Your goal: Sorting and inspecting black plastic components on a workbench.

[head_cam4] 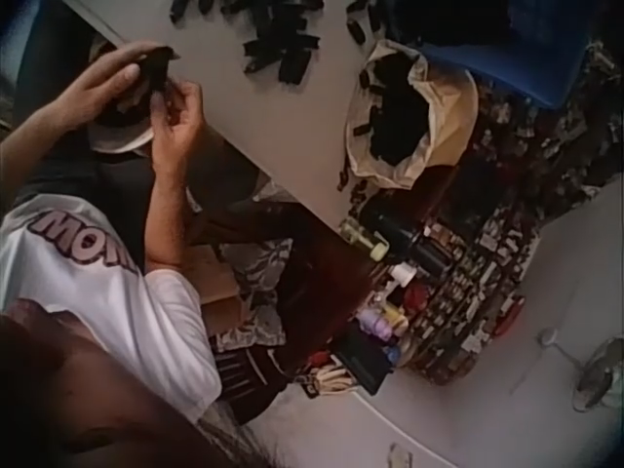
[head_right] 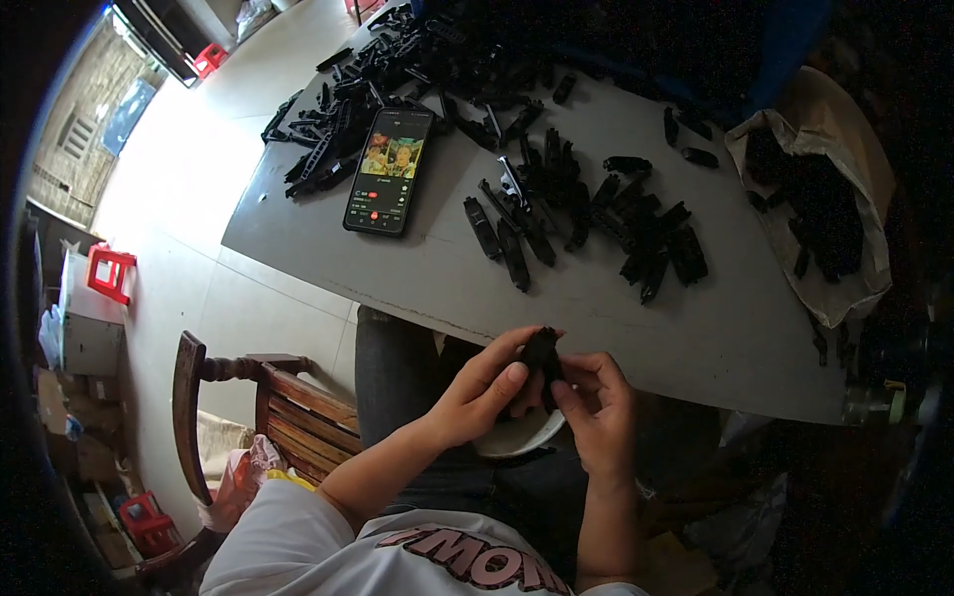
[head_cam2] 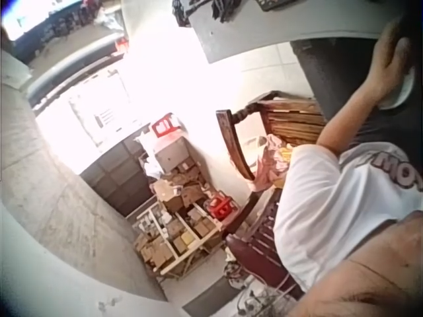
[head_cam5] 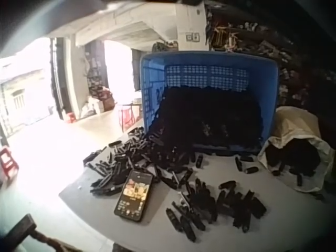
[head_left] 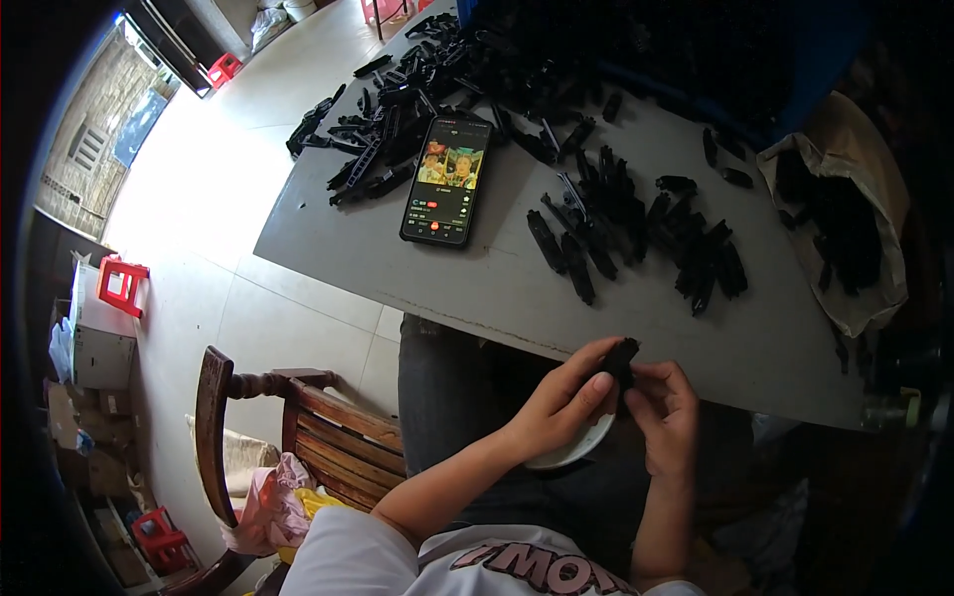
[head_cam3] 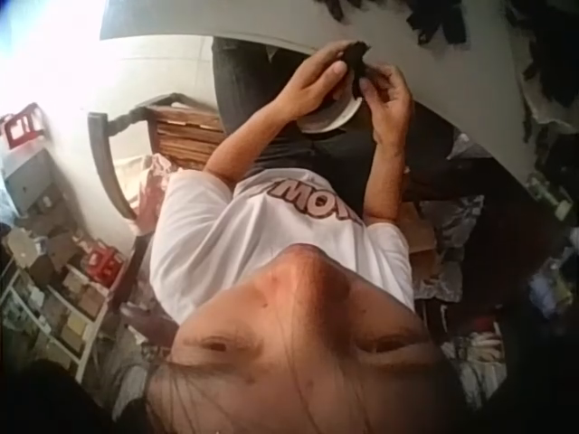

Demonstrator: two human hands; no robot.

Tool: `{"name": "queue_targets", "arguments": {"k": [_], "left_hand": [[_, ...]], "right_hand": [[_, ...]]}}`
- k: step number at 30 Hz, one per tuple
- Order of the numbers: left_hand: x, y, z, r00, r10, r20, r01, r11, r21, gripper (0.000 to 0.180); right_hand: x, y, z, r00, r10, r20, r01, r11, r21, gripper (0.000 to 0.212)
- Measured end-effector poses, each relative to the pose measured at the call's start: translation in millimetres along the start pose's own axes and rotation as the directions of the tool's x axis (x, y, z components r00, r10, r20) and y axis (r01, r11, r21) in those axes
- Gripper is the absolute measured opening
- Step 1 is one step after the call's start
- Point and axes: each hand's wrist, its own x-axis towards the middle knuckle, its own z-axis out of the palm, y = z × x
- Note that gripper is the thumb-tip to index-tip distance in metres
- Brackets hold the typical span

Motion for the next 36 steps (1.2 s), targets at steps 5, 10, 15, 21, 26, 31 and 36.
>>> {"name": "queue_targets", "arguments": {"k": [5, 10, 15, 21, 26, 31, 36], "left_hand": [[-1.3, 5.7, 1.5, 0.999, -0.013, 0.035, 0.015, 0.998, -0.054, 0.044], [-4.0, 11.1, 2.6, 0.990, 0.139, 0.004, -0.114, 0.797, 0.593, 0.062], [-10.6, 0.1, -0.5, 1.000, 0.018, -0.017, -0.005, 0.809, 0.588, 0.070], [-11.1, 10.9, -1.6, 0.998, -0.043, -0.043, 0.060, 0.852, 0.521, 0.058], [-12.7, 9.1, -1.0, 0.998, -0.050, 0.027, 0.030, 0.873, 0.487, 0.047], [-13.6, 13.6, 1.2, 0.991, -0.005, 0.134, -0.056, 0.889, 0.454, 0.042], [-16.1, 8.3, 1.5, 0.993, -0.034, 0.117, -0.031, 0.857, 0.514, 0.039]], "right_hand": [[-2.4, -1.5, 7.2, 0.998, 0.024, 0.061, -0.036, 0.981, 0.191, 0.037], [-2.6, 0.8, 4.3, 0.997, 0.075, 0.000, -0.074, 0.980, 0.183, 0.044], [-1.8, -13.8, 10.0, 0.999, -0.047, 0.005, 0.047, 0.993, 0.104, 0.035], [-7.8, -11.2, 7.1, 0.998, -0.031, -0.063, 0.026, 0.996, -0.083, 0.028], [-3.0, -19.0, 6.0, 0.966, -0.249, 0.075, 0.256, 0.859, -0.444, 0.033], [-1.7, -18.8, 29.1, 0.877, -0.422, -0.232, 0.353, 0.891, -0.286, 0.035], [-1.5, -3.8, 21.4, 0.989, -0.141, 0.034, 0.129, 0.962, 0.242, 0.028]]}}
